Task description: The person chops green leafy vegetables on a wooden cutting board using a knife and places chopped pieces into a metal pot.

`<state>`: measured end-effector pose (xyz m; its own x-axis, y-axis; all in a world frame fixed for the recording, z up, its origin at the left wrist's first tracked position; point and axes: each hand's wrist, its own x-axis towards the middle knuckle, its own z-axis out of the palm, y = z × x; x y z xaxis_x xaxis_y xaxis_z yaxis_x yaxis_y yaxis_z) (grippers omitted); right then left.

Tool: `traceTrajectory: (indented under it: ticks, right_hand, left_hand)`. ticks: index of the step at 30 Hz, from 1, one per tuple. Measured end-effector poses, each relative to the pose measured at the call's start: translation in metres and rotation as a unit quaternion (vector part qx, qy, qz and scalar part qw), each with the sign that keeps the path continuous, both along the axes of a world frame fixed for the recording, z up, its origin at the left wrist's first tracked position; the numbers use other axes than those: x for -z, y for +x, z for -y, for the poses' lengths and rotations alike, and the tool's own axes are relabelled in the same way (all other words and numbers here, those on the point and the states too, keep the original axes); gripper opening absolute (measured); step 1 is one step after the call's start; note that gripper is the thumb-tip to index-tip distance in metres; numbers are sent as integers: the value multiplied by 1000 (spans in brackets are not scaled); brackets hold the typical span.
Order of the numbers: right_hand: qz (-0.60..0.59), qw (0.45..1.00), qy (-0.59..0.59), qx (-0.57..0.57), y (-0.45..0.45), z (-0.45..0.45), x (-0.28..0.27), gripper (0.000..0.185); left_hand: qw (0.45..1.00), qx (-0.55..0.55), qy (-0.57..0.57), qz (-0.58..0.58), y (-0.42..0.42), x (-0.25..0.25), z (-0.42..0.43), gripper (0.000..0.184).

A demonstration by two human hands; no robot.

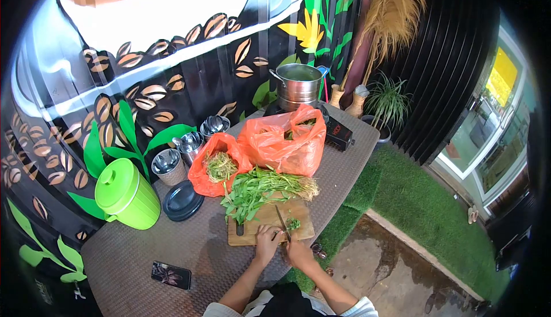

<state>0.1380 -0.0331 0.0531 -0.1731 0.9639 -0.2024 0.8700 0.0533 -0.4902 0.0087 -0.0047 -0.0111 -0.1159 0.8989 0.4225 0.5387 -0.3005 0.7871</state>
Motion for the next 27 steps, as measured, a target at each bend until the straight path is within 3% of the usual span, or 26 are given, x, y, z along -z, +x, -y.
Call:
traceTrajectory:
  ticks: [7, 12, 18, 20, 23, 27]
  right_hand:
    - [-52, 999, 5, -10, 6, -19, 20, 28]
    - [-6, 1000, 4, 19, -6, 5, 12, 29]
    - [-21, 1000, 23, 2, 7, -11, 20, 30]
    - [-20, 1000, 11, -16, 6, -6, 13, 29]
    - [6, 998, -32, 49, -10, 11, 16, 31]
    - [-14, 998, -34, 49, -11, 0, 16, 31]
  left_hand:
    - [998, 17, 34, -41, 0, -11, 7, 10]
    - [998, 31, 45, -41, -3, -17, 8, 10]
    - [1000, 30, 1, 4, -6, -11, 1, 14]
    - [990, 12, -99, 96, -3, -17, 4, 17]
    - [992, 18, -70, 100, -2, -14, 6, 21]
    - [998, 32, -23, 44, -3, -14, 10, 20]
